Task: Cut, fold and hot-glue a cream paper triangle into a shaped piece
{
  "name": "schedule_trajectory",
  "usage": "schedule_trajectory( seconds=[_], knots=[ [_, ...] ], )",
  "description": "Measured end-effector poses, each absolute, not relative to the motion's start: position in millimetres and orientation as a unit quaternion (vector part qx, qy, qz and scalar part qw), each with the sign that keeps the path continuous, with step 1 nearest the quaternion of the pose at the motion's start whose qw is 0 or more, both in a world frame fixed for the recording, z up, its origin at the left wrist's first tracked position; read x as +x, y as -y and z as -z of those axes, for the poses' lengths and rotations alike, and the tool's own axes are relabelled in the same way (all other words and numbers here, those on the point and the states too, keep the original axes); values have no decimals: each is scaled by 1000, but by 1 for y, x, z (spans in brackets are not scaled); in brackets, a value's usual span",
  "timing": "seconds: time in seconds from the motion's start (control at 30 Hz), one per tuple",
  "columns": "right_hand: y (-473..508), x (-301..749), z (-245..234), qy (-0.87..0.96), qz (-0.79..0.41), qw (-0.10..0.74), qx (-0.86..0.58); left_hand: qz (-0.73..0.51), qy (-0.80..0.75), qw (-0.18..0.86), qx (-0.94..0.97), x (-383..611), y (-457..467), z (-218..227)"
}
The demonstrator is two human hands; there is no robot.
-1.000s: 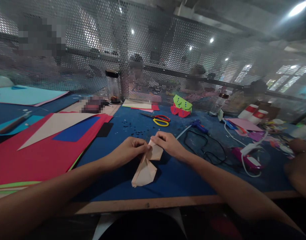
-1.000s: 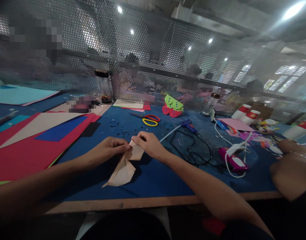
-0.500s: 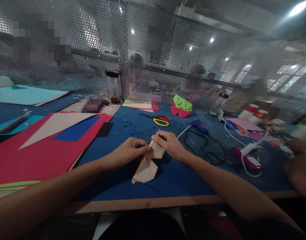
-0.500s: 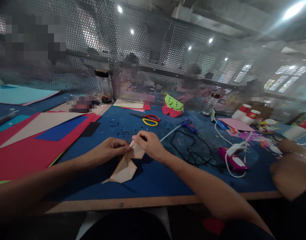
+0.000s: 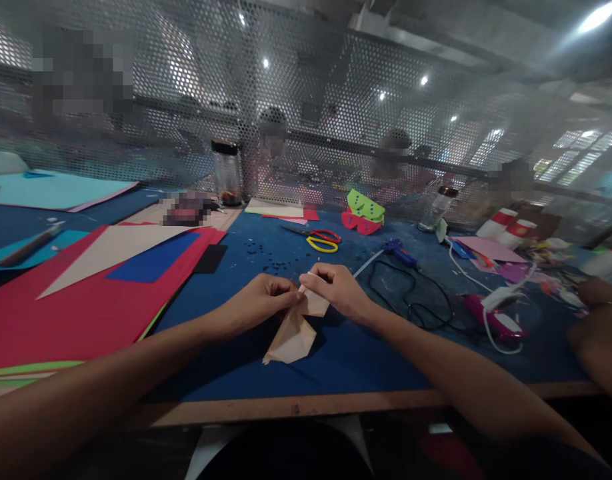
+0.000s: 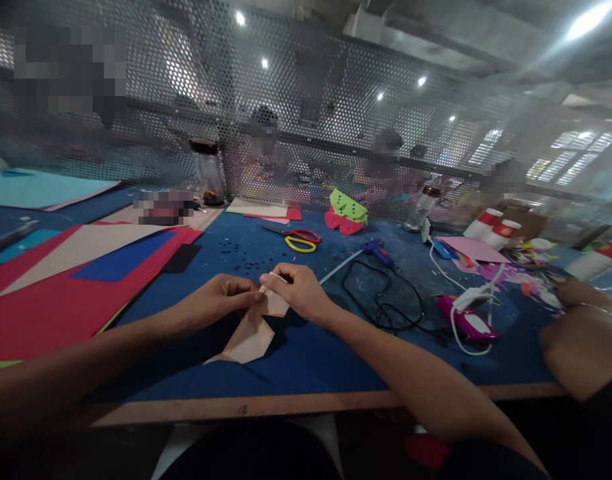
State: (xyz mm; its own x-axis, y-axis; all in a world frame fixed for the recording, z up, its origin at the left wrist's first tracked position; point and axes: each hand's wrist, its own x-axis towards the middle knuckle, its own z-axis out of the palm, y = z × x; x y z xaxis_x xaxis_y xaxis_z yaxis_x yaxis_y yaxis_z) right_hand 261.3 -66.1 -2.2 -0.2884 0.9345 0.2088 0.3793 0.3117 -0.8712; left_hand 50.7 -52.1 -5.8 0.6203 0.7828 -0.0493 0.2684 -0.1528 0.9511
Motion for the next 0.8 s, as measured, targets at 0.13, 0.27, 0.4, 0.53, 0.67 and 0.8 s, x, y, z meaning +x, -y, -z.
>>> schedule_trajectory(
  seconds=[0.13,0.27,0.4,0.53,0.67,0.8],
  knots=[
    [64,262,3,708,-379,381,-458,-240,-366,537,720,49,51,7],
    [62,264,3,705,-364,393,-464,-248,-374,538,713,49,51,7],
    [60,264,4,706,-340,398,-476,-251,-377,548,703,49,50,8],
    [58,265,6,710,-332,404,-472,-264,-384,545,697,49,49,9],
    [58,266,7,708,-323,415,-470,-275,-387,544,692,49,49,8],
    [58,266,6,700,-336,429,-462,-272,-382,549,692,50,50,4]
  ],
)
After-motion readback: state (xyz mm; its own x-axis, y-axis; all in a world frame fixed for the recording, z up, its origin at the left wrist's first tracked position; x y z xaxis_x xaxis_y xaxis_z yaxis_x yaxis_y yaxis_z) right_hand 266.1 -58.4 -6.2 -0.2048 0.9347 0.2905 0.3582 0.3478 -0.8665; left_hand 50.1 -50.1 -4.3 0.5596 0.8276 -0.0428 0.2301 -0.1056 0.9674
